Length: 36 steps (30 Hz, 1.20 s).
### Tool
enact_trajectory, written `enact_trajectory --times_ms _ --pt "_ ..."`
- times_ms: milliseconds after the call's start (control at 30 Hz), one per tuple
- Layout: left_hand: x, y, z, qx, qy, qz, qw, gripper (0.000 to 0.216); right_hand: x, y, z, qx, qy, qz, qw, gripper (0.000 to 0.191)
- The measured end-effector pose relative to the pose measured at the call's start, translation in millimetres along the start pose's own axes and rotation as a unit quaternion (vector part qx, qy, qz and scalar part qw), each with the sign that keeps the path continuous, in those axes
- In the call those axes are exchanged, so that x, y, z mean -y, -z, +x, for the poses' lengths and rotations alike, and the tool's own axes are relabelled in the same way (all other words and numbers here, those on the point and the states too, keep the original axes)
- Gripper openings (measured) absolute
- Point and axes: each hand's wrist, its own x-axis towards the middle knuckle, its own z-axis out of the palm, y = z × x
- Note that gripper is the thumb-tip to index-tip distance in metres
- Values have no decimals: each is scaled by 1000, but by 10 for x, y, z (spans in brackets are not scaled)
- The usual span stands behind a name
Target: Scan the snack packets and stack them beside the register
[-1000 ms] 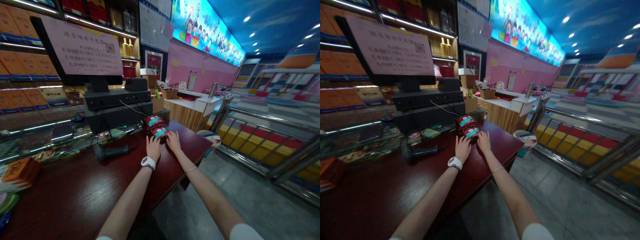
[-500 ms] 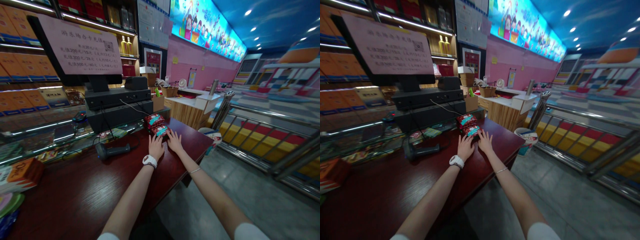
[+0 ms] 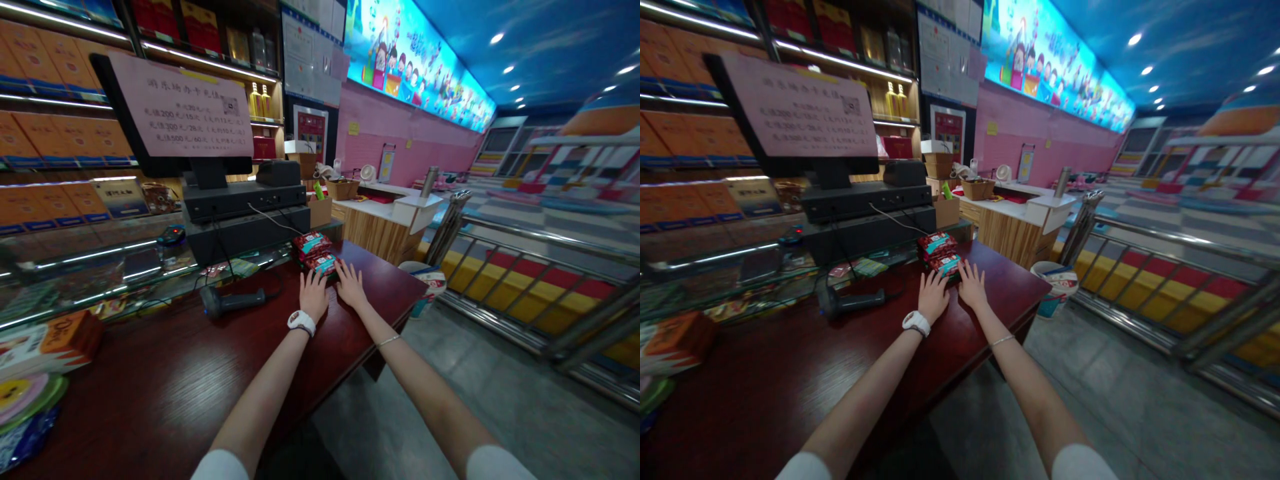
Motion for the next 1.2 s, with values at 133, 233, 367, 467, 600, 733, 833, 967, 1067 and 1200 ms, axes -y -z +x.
enact_trajectory --times_ms 133,233,367,467,600,733,833,967,1067,1200 --pt "102 159 -103 -3 -6 15 1000 47 32 59 -42 -44 43 -19 998 74" --pt "218 332 -171 -13 -9 38 999 48 85 91 -73 -59 66 -27 996 71" --pt "344 560 -235 -25 -13 64 998 48 283 167 -103 -74 83 -36 993 71" --pt "421 708 -309 -34 -11 76 996 49 556 292 -125 -79 117 -23 990 71" --pt "556 922 -491 -48 7 86 995 51 1000 489 -172 -77 154 19 985 69" --pt "783 1168 -744 -60 36 98 993 50 1418 608 -243 -73 190 59 977 64" --pt "1005 1338 -953 -70 65 116 989 49 1718 645 -307 -74 220 90 969 62" --pt "1293 1546 -1256 -78 103 140 982 47 2141 683 -410 -72 261 134 953 59" --pt "1451 1713 -1514 -80 130 156 976 46 2457 713 -506 -62 289 163 941 59" --pt "1591 1952 -1907 -81 175 171 966 45 2829 733 -656 -36 319 206 925 59"
